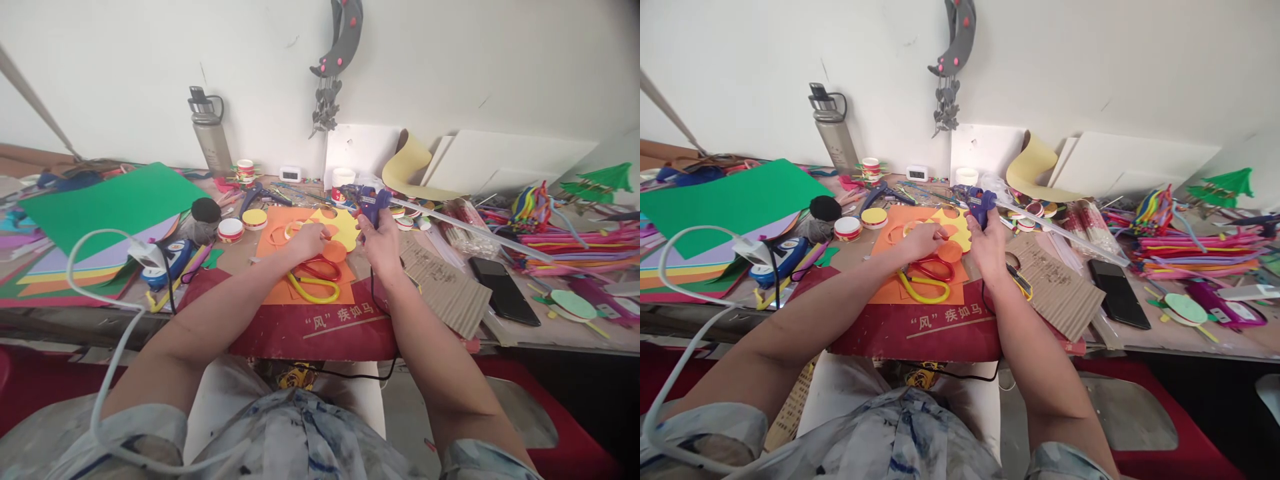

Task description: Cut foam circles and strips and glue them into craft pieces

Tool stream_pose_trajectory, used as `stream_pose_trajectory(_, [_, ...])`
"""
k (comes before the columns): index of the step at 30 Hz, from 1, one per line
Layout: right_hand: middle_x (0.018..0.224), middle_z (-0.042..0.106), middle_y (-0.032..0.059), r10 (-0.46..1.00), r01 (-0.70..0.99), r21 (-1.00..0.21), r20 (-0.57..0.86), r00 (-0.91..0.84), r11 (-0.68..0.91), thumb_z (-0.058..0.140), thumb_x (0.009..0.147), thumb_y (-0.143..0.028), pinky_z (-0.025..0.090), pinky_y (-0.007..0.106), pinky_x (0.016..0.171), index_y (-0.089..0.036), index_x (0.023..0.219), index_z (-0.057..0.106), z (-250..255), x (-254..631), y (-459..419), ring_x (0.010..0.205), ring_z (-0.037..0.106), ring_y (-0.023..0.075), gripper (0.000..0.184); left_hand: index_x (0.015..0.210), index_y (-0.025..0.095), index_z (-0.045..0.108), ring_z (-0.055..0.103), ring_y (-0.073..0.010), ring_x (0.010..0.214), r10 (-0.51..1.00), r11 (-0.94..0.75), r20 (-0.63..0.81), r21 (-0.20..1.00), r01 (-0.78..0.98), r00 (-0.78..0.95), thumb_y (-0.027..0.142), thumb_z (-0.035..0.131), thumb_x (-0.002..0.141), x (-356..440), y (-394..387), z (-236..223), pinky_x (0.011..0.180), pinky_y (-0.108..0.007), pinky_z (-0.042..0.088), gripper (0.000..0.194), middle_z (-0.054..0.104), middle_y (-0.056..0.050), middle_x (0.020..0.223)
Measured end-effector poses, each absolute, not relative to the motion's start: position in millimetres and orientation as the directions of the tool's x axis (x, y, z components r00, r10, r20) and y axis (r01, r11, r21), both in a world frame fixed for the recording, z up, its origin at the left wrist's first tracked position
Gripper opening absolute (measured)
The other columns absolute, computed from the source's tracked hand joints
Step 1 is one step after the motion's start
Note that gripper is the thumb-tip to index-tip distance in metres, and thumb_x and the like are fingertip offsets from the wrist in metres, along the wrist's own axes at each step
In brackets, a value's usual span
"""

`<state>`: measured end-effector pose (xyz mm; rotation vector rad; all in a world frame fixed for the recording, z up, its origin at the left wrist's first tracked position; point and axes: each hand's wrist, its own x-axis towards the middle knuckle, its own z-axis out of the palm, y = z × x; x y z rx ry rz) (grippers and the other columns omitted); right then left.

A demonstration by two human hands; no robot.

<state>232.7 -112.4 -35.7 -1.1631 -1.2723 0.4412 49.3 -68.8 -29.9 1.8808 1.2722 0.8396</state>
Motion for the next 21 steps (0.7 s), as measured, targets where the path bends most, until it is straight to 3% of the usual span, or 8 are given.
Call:
stream_pose_trajectory(3, [0.111,0.077,0.0074,0.821,0.267,-0.865,0.493,0.288,0.426,0.064,0.095,-0.04,0.05,0.026,0.054,-0.025,0.118,0.063,-31,230,-113,0.076,0.064,0.0165,0.027,0.065,0.02,0.073,0.059,-0.0177,0.053,0.947,-0.168,0.008,0.863,0.476,0.32,0.004,0.074,0.071,45,-69,-28,0.061,-0.029,0.046,0.018,0.067,-0.002,0.057])
stream_pose_trajectory(6, [0.108,0.076,0.0046,0.814,0.205,-0.86,0.509,0.279,0.467,0.063,0.096,-0.042,0.049,0.026,0.055,-0.026,0.117,0.06,-29,229,-113,0.074,0.063,0.015,0.027,0.068,0.018,0.074,0.053,-0.0137,0.046,0.935,-0.067,-0.074,0.924,0.377,0.346,0.007,0.072,0.075,36,-70,-20,0.053,-0.026,0.038,0.013,0.064,-0.002,0.052])
stream_pose_trajectory(11, [0.099,0.074,0.0021,0.769,0.209,-0.802,0.596,0.23,0.559,0.061,0.1,-0.05,0.05,0.029,0.06,-0.027,0.117,0.06,-28,226,-116,0.065,0.056,0.0137,0.03,0.07,0.015,0.071,0.051,-0.0085,0.049,0.95,0.068,-0.097,0.992,0.106,0.296,0.006,0.073,0.076,21,-65,-3,0.052,-0.022,0.035,0.011,0.061,0.0,0.056])
stream_pose_trajectory(15, [0.1,0.073,0.0029,0.76,0.272,-0.783,0.616,0.207,0.56,0.058,0.103,-0.058,0.05,0.031,0.06,-0.027,0.126,0.06,-28,225,-121,0.063,0.055,0.0149,0.038,0.073,0.015,0.07,0.056,-0.0076,0.059,0.987,0.059,-0.048,0.996,-0.067,0.155,0.007,0.074,0.073,19,-64,6,0.056,-0.02,0.039,0.009,0.064,0.001,0.066])
stream_pose_trajectory(21, [0.104,0.074,0.0085,0.72,0.446,-0.721,0.661,0.211,0.531,0.052,0.108,-0.056,0.054,0.038,0.067,-0.026,0.134,0.061,-30,231,-127,0.064,0.057,0.0196,0.04,0.07,0.017,0.061,0.057,-0.0071,0.064,0.999,0.035,-0.031,0.962,-0.272,0.018,0.011,0.072,0.073,20,-68,15,0.062,-0.02,0.04,0.013,0.06,0.003,0.066])
